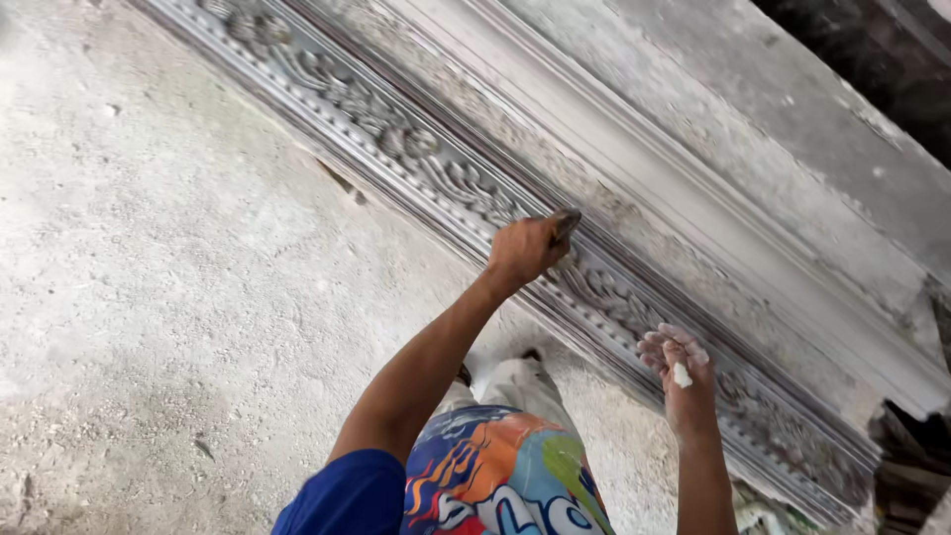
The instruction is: The person scrapes a decorative molding, then mixes a white powder with water in a bucket using a trowel. They add more powder from a bag and continue mixing the slurry.
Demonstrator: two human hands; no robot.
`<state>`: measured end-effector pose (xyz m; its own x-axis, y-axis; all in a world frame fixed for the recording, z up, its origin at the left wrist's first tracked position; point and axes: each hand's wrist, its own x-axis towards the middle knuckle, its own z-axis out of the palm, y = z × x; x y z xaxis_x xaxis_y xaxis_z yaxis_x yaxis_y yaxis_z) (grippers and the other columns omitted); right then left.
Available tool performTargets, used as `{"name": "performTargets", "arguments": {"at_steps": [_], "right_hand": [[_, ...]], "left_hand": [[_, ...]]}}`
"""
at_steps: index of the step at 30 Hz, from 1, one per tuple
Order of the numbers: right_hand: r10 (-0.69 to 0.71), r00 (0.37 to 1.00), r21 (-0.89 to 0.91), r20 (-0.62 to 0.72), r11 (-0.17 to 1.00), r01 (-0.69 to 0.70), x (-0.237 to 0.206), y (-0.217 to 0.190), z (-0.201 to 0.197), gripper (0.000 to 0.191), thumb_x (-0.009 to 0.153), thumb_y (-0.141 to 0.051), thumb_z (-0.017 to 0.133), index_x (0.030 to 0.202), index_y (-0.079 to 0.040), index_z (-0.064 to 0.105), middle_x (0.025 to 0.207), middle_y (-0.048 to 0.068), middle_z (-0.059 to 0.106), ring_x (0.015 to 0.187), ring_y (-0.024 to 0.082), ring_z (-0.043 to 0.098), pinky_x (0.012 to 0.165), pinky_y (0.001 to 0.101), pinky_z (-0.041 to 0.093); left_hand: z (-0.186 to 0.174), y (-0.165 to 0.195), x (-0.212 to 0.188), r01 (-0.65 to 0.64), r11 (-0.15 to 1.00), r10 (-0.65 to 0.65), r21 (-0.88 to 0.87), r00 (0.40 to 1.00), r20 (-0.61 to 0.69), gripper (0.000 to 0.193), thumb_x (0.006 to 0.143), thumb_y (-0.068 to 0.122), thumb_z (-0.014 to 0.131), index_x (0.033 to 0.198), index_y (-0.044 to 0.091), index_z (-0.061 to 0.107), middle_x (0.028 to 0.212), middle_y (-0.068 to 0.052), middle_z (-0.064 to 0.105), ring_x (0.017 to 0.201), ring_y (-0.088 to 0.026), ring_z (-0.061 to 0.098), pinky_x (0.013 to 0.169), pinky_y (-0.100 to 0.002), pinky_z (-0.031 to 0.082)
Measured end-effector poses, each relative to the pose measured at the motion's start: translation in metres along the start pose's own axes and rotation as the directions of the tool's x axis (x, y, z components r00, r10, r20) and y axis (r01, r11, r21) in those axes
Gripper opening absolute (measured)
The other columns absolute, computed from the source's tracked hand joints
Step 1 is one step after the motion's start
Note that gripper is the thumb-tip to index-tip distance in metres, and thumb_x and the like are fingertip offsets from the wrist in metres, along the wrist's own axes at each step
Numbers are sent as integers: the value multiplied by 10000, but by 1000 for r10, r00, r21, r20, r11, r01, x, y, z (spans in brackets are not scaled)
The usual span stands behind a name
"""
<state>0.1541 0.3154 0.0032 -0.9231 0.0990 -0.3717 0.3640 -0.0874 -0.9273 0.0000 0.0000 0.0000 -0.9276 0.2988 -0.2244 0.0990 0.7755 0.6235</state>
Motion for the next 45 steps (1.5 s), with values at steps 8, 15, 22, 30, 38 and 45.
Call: {"name": "performTargets", "arguments": {"at_steps": [8, 15, 22, 30, 38, 45], "right_hand": [[2, 992, 3, 129, 1000, -2, 33, -7, 108, 362, 1047, -211, 564, 1320, 26, 584, 1161, 149, 686, 1043, 254, 677, 918, 381, 544], [-49, 952, -229, 303, 966, 123, 80, -24, 207, 348, 1054, -224, 526, 1297, 18, 588, 1151, 138, 701, 1065, 218, 687, 964, 357, 551], [-18, 916, -187, 402, 977, 102, 155, -33, 320, 339, 1058, -199, 531, 1304, 27, 588, 1154, 139, 691, 1052, 214, 672, 937, 357, 532], [1, 912, -283, 411, 951, 126, 193, -47, 415, 361, 1065, -226, 525, 1314, 27, 589, 1137, 132, 696, 1047, 208, 670, 945, 354, 532], [-33, 981, -204, 194, 976, 73, 218, -52, 549, 422, 1067, -293, 590, 1332, 35, 587, 1158, 143, 689, 1048, 228, 661, 945, 365, 514], [-121, 977, -186, 175, 971, 153, 209, -56, 657, 394, 1077, -285, 594, 1302, 38, 591, 1149, 140, 693, 1058, 218, 656, 948, 374, 525]], "left_hand": [[-95, -112, 11, 150, 941, -260, -303, 895, -362, 398, 930, 502, 643, 993, 122, 744, 862, -150, 763, 729, -329, 758, 638, -456, 621], [-117, -168, 14, 68, 968, -147, -242, 933, -328, 417, 911, 485, 685, 920, 69, 682, 729, -128, 735, 599, -287, 733, 568, -401, 612], [-225, -269, 12, 58, 996, -81, -63, 874, -478, 318, 1030, 377, 598, 930, 95, 704, 718, -110, 711, 539, -225, 678, 462, -371, 555], [-260, -355, 23, 306, 921, -335, -241, 938, -86, 428, 963, 532, 582, 889, 133, 719, 722, -24, 750, 548, -131, 704, 504, -303, 570], [-305, -391, 27, -6, 970, -55, -243, 968, -243, 375, 898, 415, 664, 1146, 135, 694, 795, -140, 737, 714, -380, 713, 623, -518, 580], [-405, -508, 50, -62, 961, -81, -268, 869, -489, 280, 983, 378, 680, 1061, 110, 686, 939, -143, 734, 873, -349, 717, 759, -465, 591]]}}
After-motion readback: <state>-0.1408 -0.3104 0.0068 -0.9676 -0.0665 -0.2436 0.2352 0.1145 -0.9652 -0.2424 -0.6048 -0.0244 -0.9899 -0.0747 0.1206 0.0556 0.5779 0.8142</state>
